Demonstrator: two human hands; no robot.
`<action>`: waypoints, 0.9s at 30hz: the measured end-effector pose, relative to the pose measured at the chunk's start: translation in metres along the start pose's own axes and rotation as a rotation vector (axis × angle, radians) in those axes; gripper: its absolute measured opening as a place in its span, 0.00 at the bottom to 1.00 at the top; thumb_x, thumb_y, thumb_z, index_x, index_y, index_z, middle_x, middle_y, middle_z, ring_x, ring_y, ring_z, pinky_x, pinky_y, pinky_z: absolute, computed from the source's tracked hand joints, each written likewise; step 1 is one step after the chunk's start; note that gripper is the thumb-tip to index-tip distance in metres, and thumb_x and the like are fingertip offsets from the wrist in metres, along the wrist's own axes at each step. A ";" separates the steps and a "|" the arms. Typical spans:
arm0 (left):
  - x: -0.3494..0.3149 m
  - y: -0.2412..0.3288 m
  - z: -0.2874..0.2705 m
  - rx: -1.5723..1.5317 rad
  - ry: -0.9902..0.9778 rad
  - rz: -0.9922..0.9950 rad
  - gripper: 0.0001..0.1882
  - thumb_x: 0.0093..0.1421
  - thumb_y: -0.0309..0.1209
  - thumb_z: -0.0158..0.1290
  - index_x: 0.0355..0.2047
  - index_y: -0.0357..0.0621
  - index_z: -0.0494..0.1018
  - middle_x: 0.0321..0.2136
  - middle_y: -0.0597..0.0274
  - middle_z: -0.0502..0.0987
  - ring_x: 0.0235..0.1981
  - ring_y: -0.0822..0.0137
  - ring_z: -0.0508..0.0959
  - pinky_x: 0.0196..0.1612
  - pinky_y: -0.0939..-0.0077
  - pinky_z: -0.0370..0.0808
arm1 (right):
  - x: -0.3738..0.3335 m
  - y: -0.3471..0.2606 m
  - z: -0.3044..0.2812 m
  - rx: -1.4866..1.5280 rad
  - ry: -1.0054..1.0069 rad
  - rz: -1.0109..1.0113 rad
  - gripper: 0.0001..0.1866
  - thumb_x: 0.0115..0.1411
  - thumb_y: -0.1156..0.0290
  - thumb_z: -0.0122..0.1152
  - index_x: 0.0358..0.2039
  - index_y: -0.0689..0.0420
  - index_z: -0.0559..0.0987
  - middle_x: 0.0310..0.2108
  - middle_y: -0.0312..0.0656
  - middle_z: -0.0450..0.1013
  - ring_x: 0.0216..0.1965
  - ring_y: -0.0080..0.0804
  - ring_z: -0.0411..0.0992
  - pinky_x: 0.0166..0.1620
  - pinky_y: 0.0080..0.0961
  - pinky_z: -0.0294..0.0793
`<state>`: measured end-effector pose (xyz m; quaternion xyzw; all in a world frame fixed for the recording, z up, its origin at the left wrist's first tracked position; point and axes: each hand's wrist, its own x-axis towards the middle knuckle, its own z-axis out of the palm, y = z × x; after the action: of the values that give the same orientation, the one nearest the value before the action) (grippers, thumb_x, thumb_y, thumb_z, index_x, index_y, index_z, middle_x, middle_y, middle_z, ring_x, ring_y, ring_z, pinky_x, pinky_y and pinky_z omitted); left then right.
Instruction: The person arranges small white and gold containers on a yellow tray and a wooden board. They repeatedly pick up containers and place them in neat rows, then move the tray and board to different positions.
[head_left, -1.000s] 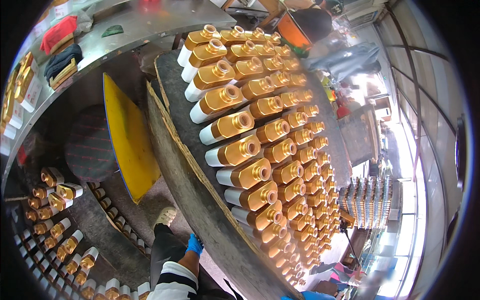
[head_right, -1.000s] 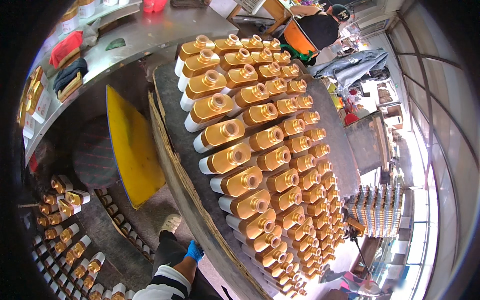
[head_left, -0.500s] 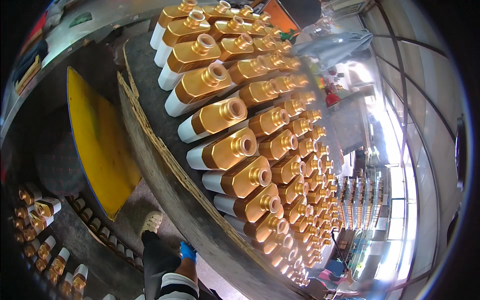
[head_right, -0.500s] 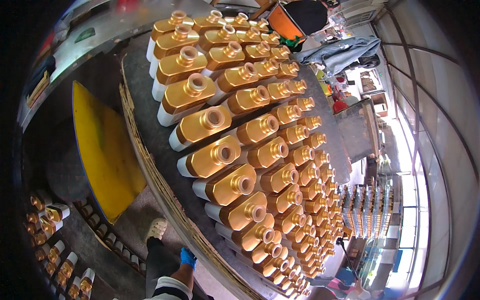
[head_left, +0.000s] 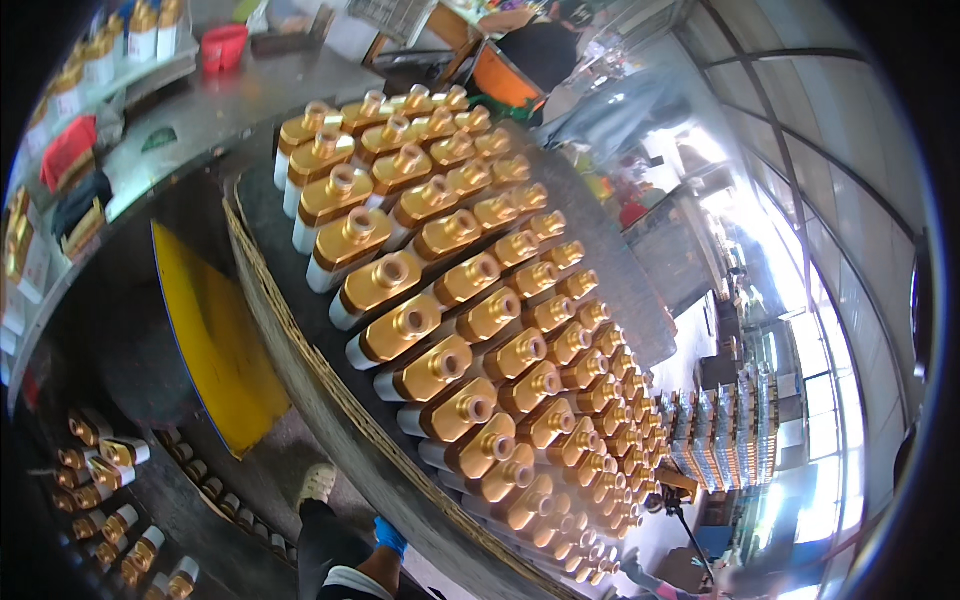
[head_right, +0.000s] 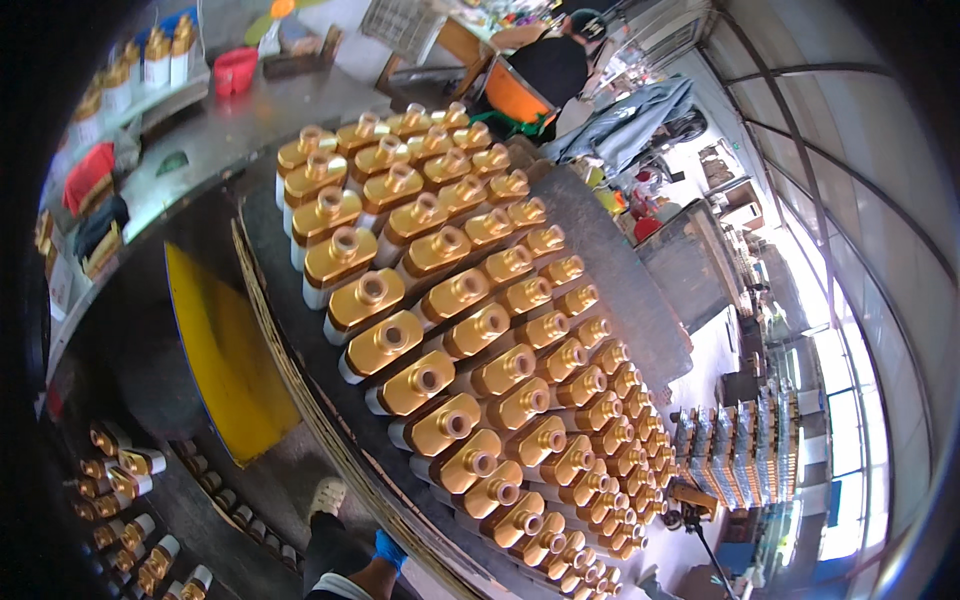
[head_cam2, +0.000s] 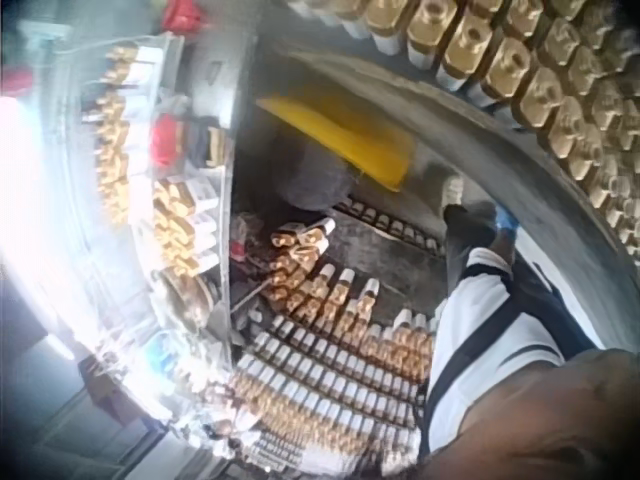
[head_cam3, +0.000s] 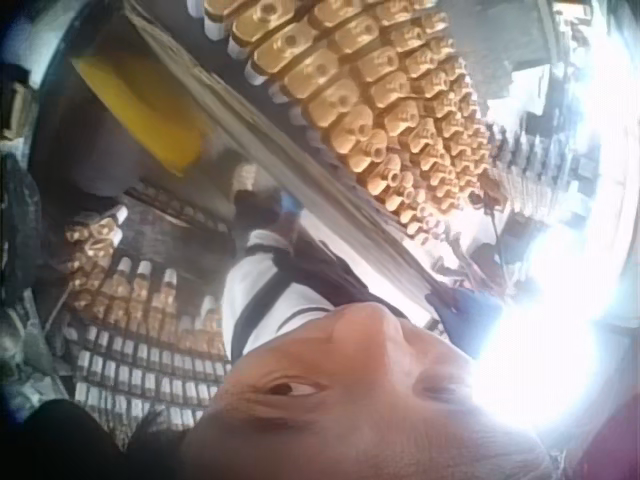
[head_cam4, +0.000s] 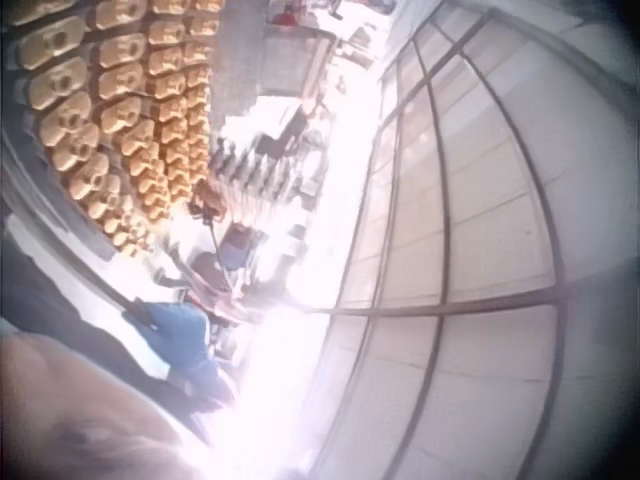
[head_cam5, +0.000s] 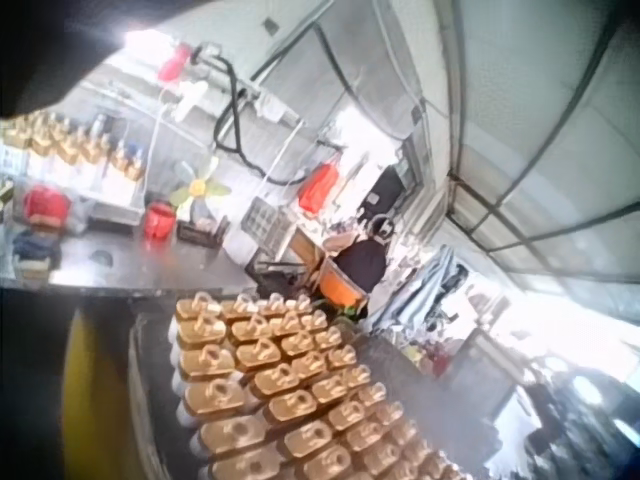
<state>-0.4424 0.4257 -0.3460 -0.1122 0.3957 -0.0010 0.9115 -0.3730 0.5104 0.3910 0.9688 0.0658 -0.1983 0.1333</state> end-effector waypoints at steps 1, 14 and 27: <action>-0.008 -0.004 0.010 0.029 -0.047 -0.003 0.33 0.60 0.52 0.32 0.60 0.46 0.61 0.61 0.52 0.61 0.60 0.47 0.61 0.62 0.52 0.58 | -0.010 0.012 -0.005 0.010 0.013 0.006 0.10 0.45 0.65 0.70 0.28 0.53 0.85 0.17 0.43 0.75 0.17 0.36 0.72 0.25 0.30 0.69; -0.154 0.041 0.166 0.307 -0.051 -0.133 0.44 0.52 0.69 0.30 0.62 0.58 0.58 0.63 0.59 0.58 0.62 0.48 0.58 0.61 0.42 0.55 | -0.159 0.166 -0.061 0.276 0.250 -0.008 0.21 0.35 0.71 0.75 0.34 0.54 0.80 0.21 0.41 0.77 0.21 0.35 0.75 0.28 0.27 0.72; -0.239 0.118 0.318 0.653 -0.308 -0.070 0.45 0.53 0.70 0.36 0.62 0.55 0.58 0.62 0.56 0.58 0.61 0.49 0.60 0.60 0.43 0.58 | -0.168 0.305 -0.032 0.257 0.992 0.086 0.36 0.44 0.59 0.68 0.53 0.59 0.67 0.45 0.46 0.66 0.47 0.41 0.66 0.53 0.39 0.63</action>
<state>-0.3875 0.6275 0.0122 0.1722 0.2286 -0.1417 0.9476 -0.4595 0.2151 0.5573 0.9567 0.0564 0.2844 -0.0260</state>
